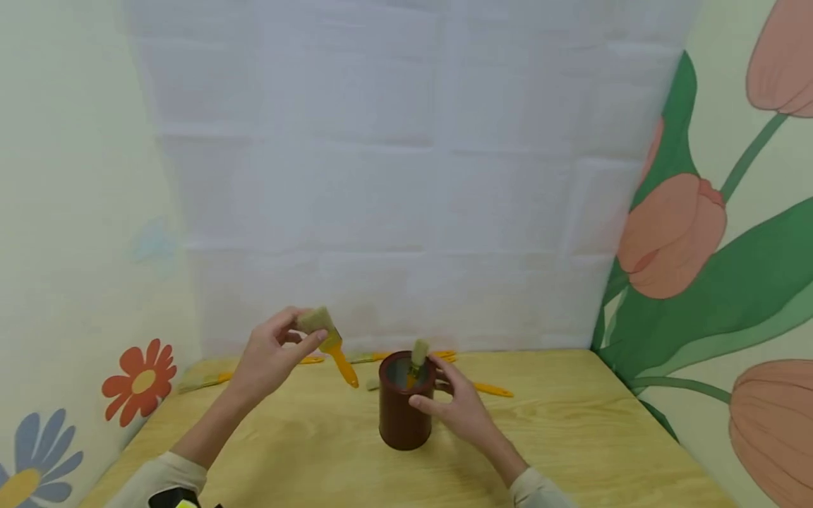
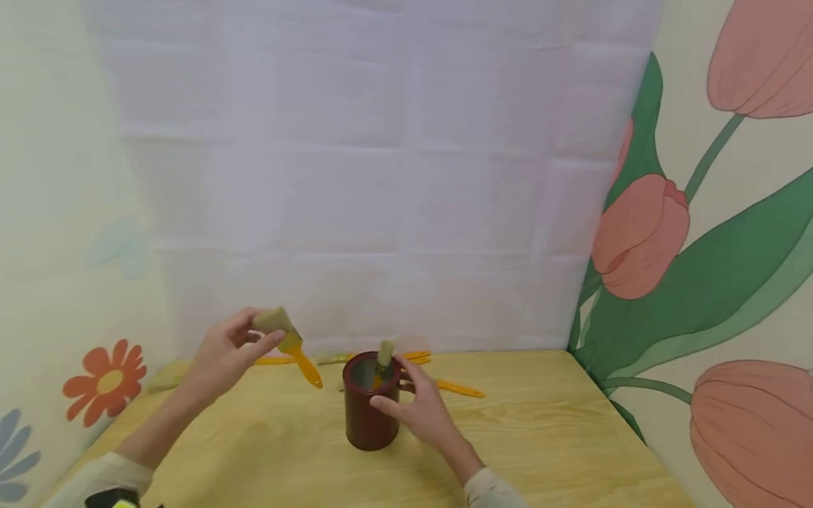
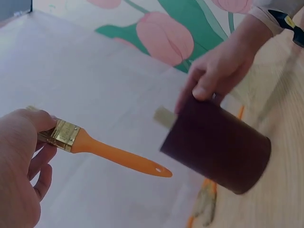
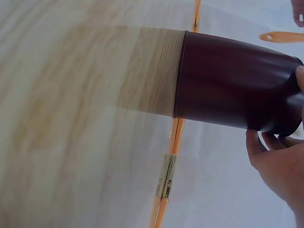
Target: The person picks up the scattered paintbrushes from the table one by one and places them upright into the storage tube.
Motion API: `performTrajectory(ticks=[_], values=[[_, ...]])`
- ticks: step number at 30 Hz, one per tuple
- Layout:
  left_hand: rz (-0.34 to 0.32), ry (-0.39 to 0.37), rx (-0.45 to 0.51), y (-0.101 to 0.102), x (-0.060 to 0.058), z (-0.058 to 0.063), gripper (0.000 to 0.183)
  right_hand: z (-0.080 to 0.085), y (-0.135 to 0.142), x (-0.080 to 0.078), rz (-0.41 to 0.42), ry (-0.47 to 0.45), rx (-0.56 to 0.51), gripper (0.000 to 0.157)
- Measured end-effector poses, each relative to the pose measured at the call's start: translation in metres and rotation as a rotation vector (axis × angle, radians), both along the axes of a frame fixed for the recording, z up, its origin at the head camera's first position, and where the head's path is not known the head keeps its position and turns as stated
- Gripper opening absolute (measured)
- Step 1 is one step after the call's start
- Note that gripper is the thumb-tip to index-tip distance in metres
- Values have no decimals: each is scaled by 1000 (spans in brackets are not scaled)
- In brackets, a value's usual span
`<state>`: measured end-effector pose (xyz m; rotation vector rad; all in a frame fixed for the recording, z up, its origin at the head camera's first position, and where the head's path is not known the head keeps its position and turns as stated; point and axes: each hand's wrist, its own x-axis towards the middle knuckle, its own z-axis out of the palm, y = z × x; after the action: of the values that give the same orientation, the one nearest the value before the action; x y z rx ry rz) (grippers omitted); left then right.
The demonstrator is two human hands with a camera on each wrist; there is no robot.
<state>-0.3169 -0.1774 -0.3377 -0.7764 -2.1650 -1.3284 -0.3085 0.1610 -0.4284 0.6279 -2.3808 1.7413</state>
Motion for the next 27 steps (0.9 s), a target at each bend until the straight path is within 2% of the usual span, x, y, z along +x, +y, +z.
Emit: performTrajectory(ticks=[3, 5, 11, 14, 18, 23, 27], values=[[33, 69, -24, 6, 7, 12, 30, 8, -9, 10, 24, 0, -12, 79], [28, 108, -21, 11, 8, 18, 29, 14, -12, 15, 25, -2, -4, 79], [-67, 141, 52, 42, 6, 28, 28, 1, -8, 3, -1, -14, 6, 81], [-103, 141, 59, 59, 2, 25, 28, -9, -4, -5, -17, -4, 13, 81], [-130, 148, 34, 75, -12, 16, 27, -13, 0, -10, -18, 35, 13, 80], [-118, 117, -15, 85, -28, 4, 32, -15, 0, -11, -11, 47, 12, 80], [-85, 60, -57, 89, -38, -4, 40, -14, 0, -11, -5, 57, 14, 81]])
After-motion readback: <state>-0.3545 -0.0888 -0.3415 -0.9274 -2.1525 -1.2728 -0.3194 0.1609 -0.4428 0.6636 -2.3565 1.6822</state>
